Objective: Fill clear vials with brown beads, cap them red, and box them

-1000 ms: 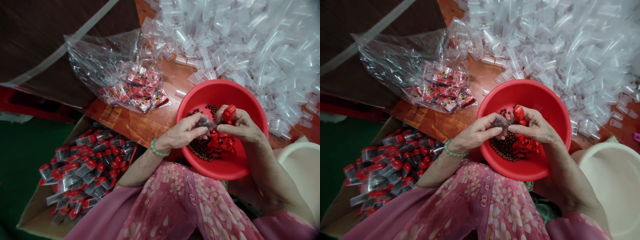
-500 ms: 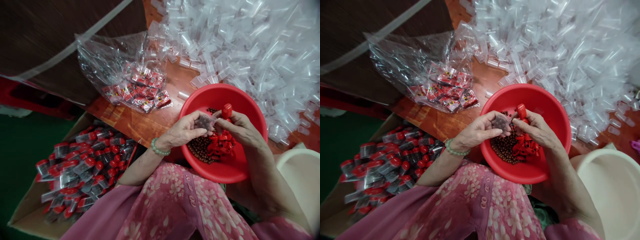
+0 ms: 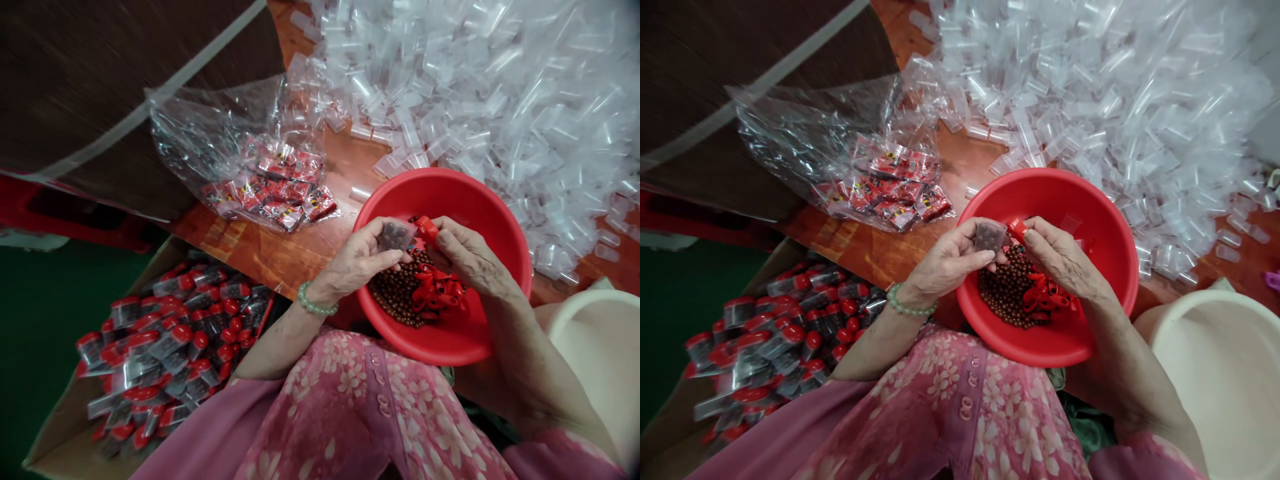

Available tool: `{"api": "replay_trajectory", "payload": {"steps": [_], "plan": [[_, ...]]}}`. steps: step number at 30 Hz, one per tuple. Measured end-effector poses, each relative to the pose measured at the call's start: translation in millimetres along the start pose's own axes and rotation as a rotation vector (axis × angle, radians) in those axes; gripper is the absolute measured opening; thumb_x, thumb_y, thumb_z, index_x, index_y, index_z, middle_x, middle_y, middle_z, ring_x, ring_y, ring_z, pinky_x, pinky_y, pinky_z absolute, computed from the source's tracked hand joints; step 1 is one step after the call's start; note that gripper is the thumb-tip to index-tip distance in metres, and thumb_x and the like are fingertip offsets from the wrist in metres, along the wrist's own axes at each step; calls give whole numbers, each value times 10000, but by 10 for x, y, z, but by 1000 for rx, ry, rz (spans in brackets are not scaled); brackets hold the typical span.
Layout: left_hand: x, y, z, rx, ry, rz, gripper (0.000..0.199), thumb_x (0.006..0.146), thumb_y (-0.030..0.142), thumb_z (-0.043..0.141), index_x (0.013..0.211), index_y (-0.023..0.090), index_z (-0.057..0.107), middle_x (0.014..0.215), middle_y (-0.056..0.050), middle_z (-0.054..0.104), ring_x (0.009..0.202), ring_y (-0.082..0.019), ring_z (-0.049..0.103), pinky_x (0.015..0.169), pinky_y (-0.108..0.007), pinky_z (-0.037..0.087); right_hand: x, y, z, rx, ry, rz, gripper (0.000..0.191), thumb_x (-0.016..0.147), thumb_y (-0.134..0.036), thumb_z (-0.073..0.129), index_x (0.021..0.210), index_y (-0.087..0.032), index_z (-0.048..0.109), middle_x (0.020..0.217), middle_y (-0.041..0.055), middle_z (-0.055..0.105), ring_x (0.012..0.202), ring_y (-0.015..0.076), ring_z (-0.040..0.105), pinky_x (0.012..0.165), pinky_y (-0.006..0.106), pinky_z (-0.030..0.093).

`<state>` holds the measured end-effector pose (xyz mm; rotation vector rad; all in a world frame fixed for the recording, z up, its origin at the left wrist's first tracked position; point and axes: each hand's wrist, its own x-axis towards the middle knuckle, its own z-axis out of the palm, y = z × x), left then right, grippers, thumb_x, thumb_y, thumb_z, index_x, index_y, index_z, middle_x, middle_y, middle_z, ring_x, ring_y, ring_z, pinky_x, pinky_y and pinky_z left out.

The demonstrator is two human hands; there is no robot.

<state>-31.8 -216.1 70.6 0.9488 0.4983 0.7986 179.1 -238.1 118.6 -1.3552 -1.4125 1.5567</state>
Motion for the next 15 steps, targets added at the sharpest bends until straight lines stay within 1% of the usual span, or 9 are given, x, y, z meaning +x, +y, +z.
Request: {"api": "replay_trajectory", "payload": {"steps": [3, 6, 9, 12, 15], "plan": [[24, -14, 28, 12, 56, 12, 406, 849, 377, 782, 1142, 189, 574, 1015, -38, 667, 856, -131, 676, 725, -242, 529, 2, -15, -2, -102, 25, -26, 412, 944, -634, 627, 947, -223, 604, 648, -63, 425, 544, 97, 340, 508, 250, 286], [47, -20, 96, 43, 183, 62, 391, 820, 377, 807, 1074, 184, 580, 932, -11, 639, 802, -108, 625, 727, -236, 504, 5, -37, -18, -260, 4, -57, 391, 975, -591, 601, 923, -204, 626, 684, -45, 473, 585, 100, 394, 551, 249, 335], [61, -9, 172, 158, 293, 118, 318, 798, 328, 818, 971, 177, 599, 874, 9, 613, 787, -99, 569, 767, -242, 480, 2, -23, -48, -412, -41, -122, 383, 989, -557, 588, 875, -192, 620, 729, -24, 536, 635, 109, 451, 603, 255, 381], [65, 6, 213, 218, 304, 139, 272, 800, 318, 812, 884, 172, 599, 818, 23, 593, 752, -93, 538, 748, -238, 463, -22, -5, -71, -500, -51, -191, 347, 992, -526, 597, 915, -189, 631, 760, -9, 608, 669, 127, 526, 641, 263, 419], [68, 10, 213, 192, 301, 127, 300, 775, 328, 840, 891, 170, 613, 823, 22, 617, 744, -91, 554, 745, -236, 470, -68, -31, -87, -553, -82, -230, 289, 998, -480, 608, 1018, -194, 649, 857, 17, 681, 735, 152, 605, 688, 272, 459]]}}
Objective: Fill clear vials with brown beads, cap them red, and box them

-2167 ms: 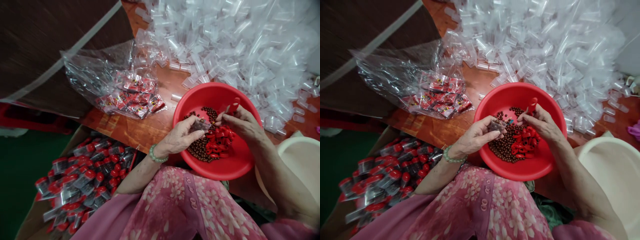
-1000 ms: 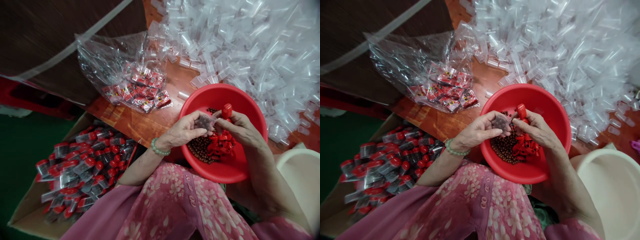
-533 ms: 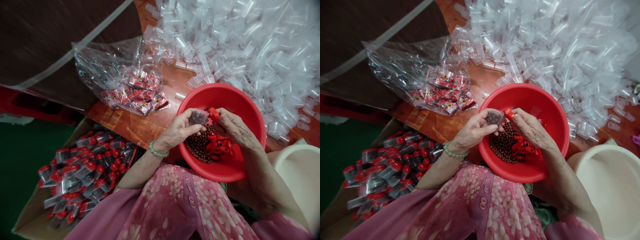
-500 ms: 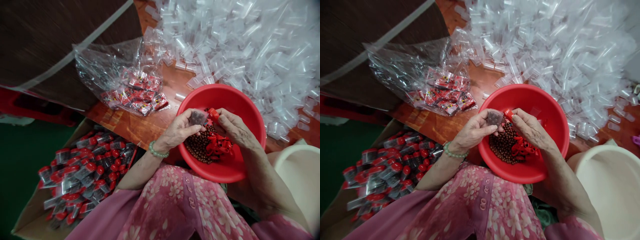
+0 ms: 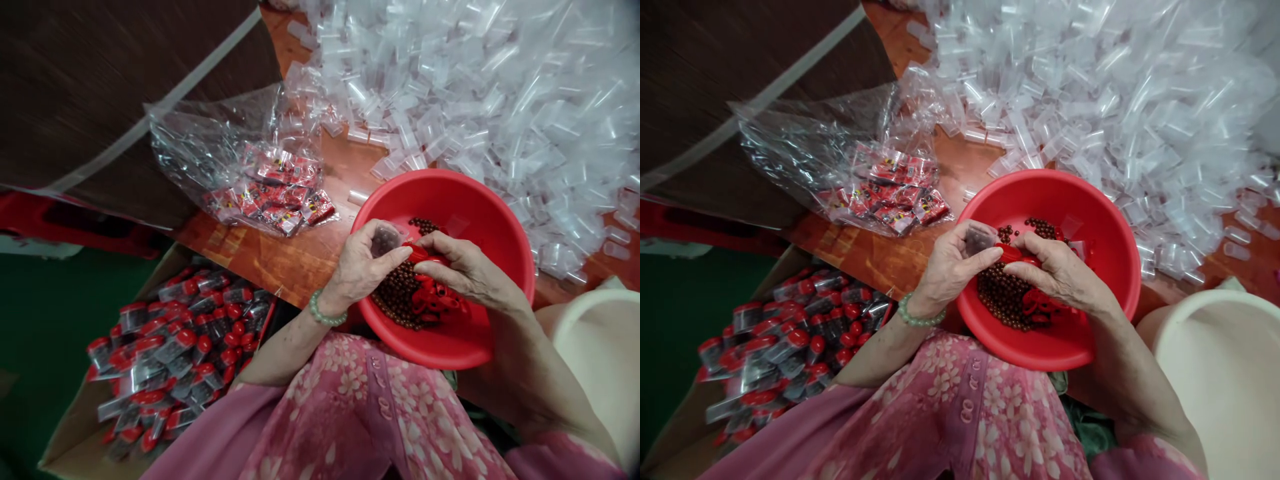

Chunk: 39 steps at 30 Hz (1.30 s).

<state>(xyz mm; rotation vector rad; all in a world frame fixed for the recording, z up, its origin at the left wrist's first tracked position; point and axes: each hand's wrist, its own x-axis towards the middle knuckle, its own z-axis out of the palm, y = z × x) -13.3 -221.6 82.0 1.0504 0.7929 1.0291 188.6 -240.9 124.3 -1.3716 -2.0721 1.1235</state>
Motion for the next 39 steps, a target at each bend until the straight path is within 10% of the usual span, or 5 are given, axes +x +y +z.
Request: {"api": "replay_trajectory", "payload": {"steps": [10, 20, 27, 39], "plan": [[-7, -30, 25, 41, 71, 32, 266, 784, 290, 798, 933, 179, 608, 883, -6, 671, 777, -106, 618, 771, -244, 518, -81, 50, -109, -77, -39, -16, 284, 1005, -425, 616, 864, -201, 720, 835, 30, 600, 754, 150, 580, 713, 293, 468], [15, -52, 18, 64, 23, 6, 218, 815, 294, 755, 906, 179, 594, 821, -2, 642, 753, -119, 601, 757, -272, 508, -70, 91, 123, 311, 411, 59, 182, 882, -351, 788, 1050, -283, 782, 888, -10, 701, 745, 135, 632, 685, 267, 503], [17, -47, 2, 41, -30, -16, 182, 793, 223, 742, 897, 184, 598, 841, 3, 667, 775, -118, 614, 754, -256, 502, 79, -1, 276, 342, 364, 0, 118, 889, -370, 777, 944, -266, 783, 903, 0, 724, 782, 156, 650, 724, 289, 515], [23, -71, -31, -94, -16, 19, 232, 852, 261, 749, 1043, 179, 644, 1147, -75, 711, 1053, -152, 672, 1020, -326, 516, -142, 131, -148, -617, 38, 62, 239, 1039, -364, 523, 1004, -198, 691, 927, 69, 624, 665, 176, 575, 610, 332, 419]]}}
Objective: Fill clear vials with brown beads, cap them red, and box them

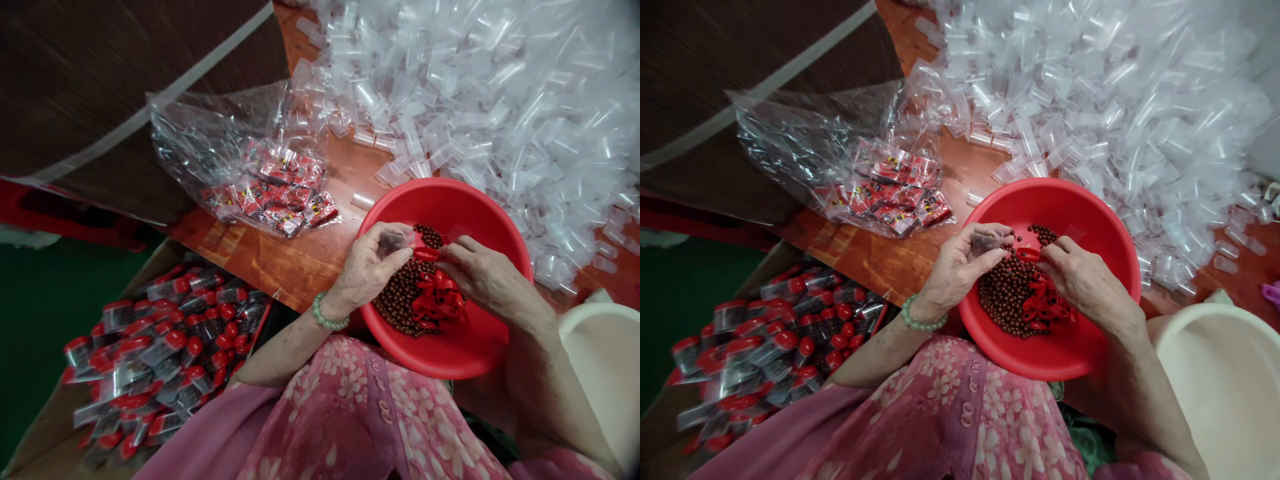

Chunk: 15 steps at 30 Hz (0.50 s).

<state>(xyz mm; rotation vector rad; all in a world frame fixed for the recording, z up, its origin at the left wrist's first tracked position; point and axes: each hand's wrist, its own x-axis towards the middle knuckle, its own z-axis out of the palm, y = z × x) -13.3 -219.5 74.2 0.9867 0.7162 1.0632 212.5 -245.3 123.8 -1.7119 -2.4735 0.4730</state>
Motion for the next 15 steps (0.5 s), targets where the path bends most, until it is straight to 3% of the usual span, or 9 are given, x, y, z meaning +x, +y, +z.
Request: {"api": "replay_trajectory", "payload": {"steps": [3, 7, 12, 15], "plan": [[4, 10, -13, 26, -47, -24, 210, 883, 268, 729, 1058, 174, 662, 1138, -83, 733, 1063, -162, 683, 1030, -336, 519, 27, -28, -29, 103, -35, -57, 239, 1036, -392, 533, 1006, -212, 689, 923, 68, 627, 685, 173, 588, 633, 327, 443], [19, 29, -17, 61, -73, -26, 191, 875, 253, 732, 1037, 167, 681, 1096, -78, 747, 1018, -162, 691, 1000, -330, 537, 122, -116, -53, 342, 83, -43, 243, 1009, -442, 598, 1008, -228, 713, 881, 56, 666, 750, 176, 629, 721, 326, 501], [26, 20, -6, 34, -48, -36, 188, 845, 230, 751, 1009, 167, 685, 1032, -61, 756, 932, -153, 697, 923, -310, 559, 187, -233, 95, 672, 177, 113, 245, 921, -471, 727, 967, -234, 764, 817, 22, 704, 718, 156, 639, 673, 287, 524], [26, 3, 1, -5, -26, -24, 205, 827, 209, 755, 1016, 169, 686, 1057, -57, 762, 966, -158, 708, 964, -325, 559, 214, -300, 228, 911, 275, 232, 263, 825, -479, 824, 922, -241, 766, 821, 4, 737, 716, 154, 675, 687, 287, 576]]}}
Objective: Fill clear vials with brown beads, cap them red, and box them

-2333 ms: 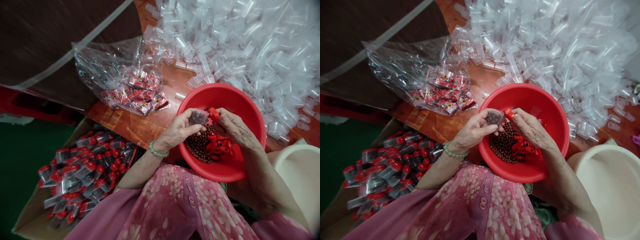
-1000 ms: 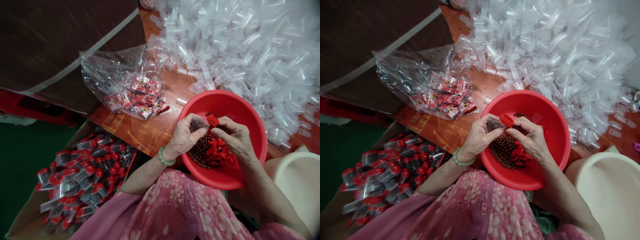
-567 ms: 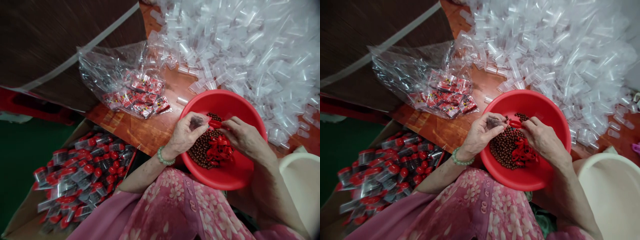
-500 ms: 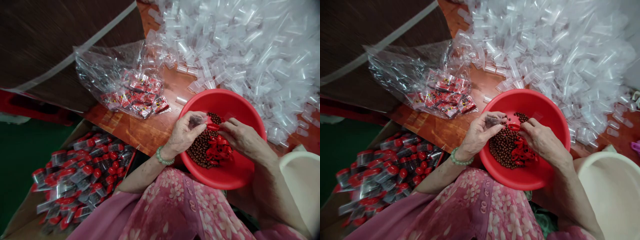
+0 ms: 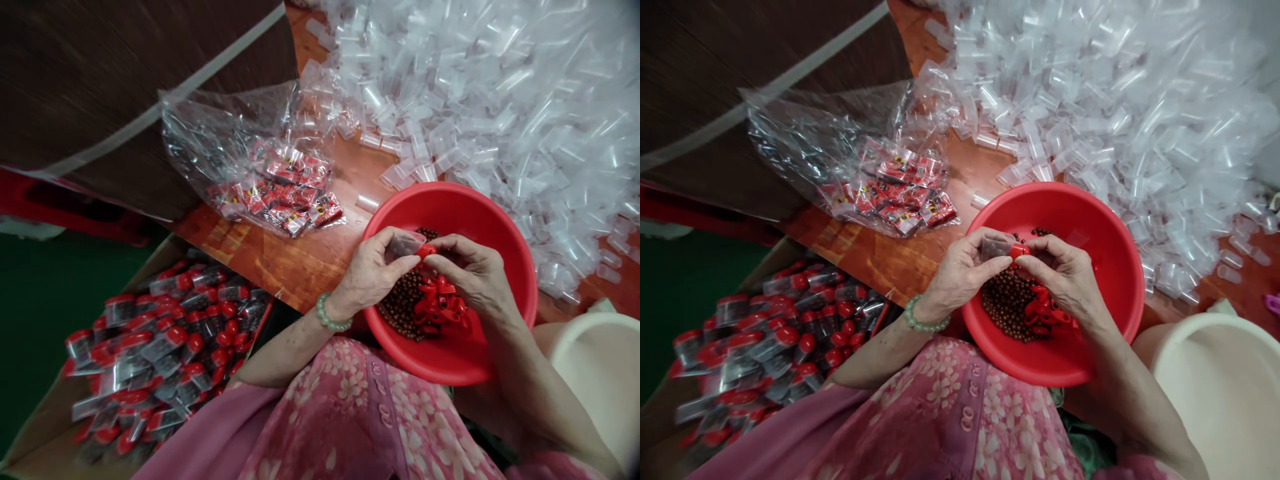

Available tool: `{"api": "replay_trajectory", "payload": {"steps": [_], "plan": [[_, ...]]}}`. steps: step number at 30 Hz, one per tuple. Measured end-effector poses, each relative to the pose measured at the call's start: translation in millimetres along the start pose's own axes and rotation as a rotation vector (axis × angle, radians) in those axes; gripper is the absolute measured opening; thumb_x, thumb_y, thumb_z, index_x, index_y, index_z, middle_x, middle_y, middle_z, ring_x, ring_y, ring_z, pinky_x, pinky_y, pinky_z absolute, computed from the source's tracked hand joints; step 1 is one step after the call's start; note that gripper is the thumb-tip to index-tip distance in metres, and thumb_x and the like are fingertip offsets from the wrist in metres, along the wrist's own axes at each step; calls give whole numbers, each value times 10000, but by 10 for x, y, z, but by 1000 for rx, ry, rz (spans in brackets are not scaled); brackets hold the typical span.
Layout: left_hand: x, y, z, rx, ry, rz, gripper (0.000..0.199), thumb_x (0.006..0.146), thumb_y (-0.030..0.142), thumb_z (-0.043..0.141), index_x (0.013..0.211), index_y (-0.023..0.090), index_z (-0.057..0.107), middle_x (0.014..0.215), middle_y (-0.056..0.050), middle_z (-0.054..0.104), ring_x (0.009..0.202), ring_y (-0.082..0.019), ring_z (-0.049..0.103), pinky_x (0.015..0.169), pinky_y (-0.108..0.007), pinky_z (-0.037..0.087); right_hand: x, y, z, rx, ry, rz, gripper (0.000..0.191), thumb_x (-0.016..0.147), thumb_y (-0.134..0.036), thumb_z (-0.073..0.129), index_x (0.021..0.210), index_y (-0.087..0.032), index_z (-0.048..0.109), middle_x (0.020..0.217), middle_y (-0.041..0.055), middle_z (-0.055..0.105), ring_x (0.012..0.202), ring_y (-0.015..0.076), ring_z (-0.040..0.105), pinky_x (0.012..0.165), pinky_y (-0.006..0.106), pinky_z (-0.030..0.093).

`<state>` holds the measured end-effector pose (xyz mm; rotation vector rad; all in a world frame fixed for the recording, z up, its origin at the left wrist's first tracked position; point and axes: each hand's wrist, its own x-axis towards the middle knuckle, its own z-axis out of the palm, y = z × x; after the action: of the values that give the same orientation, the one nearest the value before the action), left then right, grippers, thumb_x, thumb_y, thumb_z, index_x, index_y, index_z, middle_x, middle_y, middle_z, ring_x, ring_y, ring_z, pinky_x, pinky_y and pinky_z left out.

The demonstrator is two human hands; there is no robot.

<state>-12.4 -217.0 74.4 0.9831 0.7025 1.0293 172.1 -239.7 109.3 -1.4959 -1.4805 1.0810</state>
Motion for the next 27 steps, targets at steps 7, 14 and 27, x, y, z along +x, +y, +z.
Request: {"api": "replay_trajectory", "payload": {"steps": [7, 14, 27], "plan": [[13, 16, -12, -46, -18, -50, 221, 830, 210, 753, 1042, 163, 711, 1049, -57, 777, 977, -165, 722, 998, -352, 573, 16, -22, 210, 195, 88, 145, 332, 783, -503, 845, 972, -242, 766, 831, 14, 768, 672, 166, 695, 665, 325, 628], [21, 69, -95, -261, -184, -288, 396, 756, 200, 861, 1105, 183, 677, 1188, -82, 735, 998, -183, 765, 842, -264, 614, 130, 67, 13, 130, 171, 17, 291, 920, -498, 696, 1104, -277, 741, 860, 15, 697, 716, 164, 649, 702, 316, 591], [26, 90, -133, -122, -329, -307, 413, 803, 233, 829, 1170, 184, 645, 1067, -79, 754, 975, -200, 774, 916, -324, 615, 173, -59, 8, -123, -4, -182, 396, 972, -549, 614, 1206, -265, 760, 892, 35, 642, 827, 182, 599, 809, 354, 525]]}}
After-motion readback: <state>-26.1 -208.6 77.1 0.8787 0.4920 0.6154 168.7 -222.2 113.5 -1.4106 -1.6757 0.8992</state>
